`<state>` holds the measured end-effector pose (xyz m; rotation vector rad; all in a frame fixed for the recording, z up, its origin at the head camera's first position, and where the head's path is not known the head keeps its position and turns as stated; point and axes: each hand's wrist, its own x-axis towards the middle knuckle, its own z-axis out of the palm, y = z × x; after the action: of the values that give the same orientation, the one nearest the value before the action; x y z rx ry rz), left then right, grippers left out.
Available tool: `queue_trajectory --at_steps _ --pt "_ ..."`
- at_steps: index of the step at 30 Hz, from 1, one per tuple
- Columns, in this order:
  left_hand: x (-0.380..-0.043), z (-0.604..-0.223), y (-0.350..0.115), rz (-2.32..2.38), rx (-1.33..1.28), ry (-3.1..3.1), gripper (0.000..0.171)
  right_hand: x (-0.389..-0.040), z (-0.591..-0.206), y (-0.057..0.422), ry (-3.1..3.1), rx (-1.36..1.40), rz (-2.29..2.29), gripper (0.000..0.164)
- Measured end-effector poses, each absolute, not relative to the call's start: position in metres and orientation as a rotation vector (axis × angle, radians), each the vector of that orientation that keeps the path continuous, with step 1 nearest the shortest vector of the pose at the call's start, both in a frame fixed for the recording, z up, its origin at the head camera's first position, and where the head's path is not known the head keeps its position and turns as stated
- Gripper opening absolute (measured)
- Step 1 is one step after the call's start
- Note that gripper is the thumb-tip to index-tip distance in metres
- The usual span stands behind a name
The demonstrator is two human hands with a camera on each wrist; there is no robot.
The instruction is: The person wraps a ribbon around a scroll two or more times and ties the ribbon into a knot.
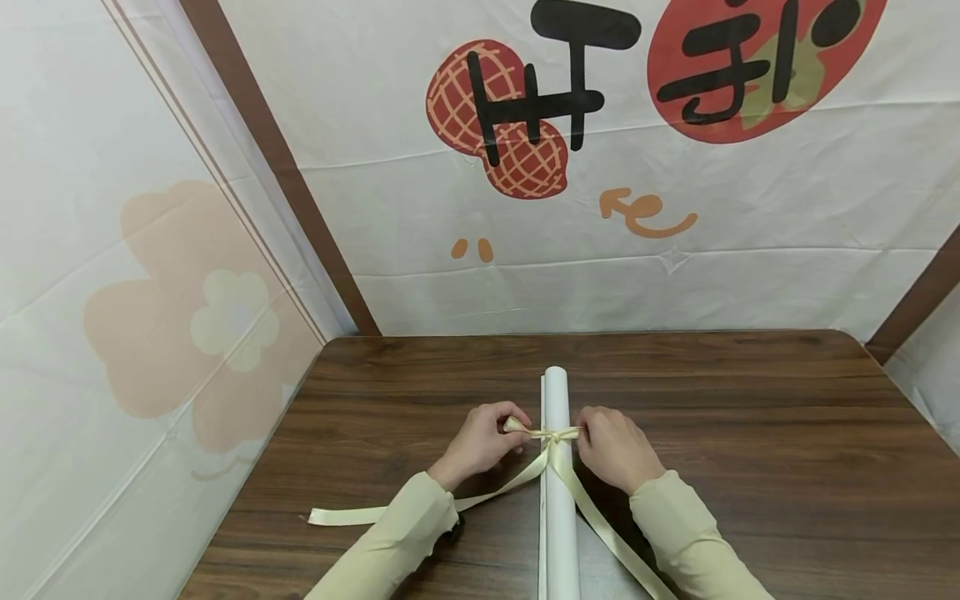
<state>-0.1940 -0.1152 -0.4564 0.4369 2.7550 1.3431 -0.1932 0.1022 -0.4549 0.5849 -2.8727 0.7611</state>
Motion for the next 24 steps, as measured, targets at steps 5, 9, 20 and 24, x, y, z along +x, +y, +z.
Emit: queue_trajectory --at_steps 5,9,20,24 --pt "-0.195 -0.458 -0.119 1.367 0.443 2.725 0.010 -0.191 -0.451 0.107 -2.938 0.535 0.733 0.007" --pt "-0.196 -0.459 -0.120 1.358 0.448 2.725 0.012 -0.190 -0.450 0.109 -2.948 0.525 0.689 0.007" --pt "-0.198 -0.462 -0.124 1.296 0.431 2.731 0.022 -0.191 -0.451 0.116 -2.980 0.473 0.611 0.007" --pt "-0.198 -0.462 -0.126 1.281 0.382 2.710 0.022 -0.190 -0.450 0.118 -2.999 0.452 0.621 0.008"
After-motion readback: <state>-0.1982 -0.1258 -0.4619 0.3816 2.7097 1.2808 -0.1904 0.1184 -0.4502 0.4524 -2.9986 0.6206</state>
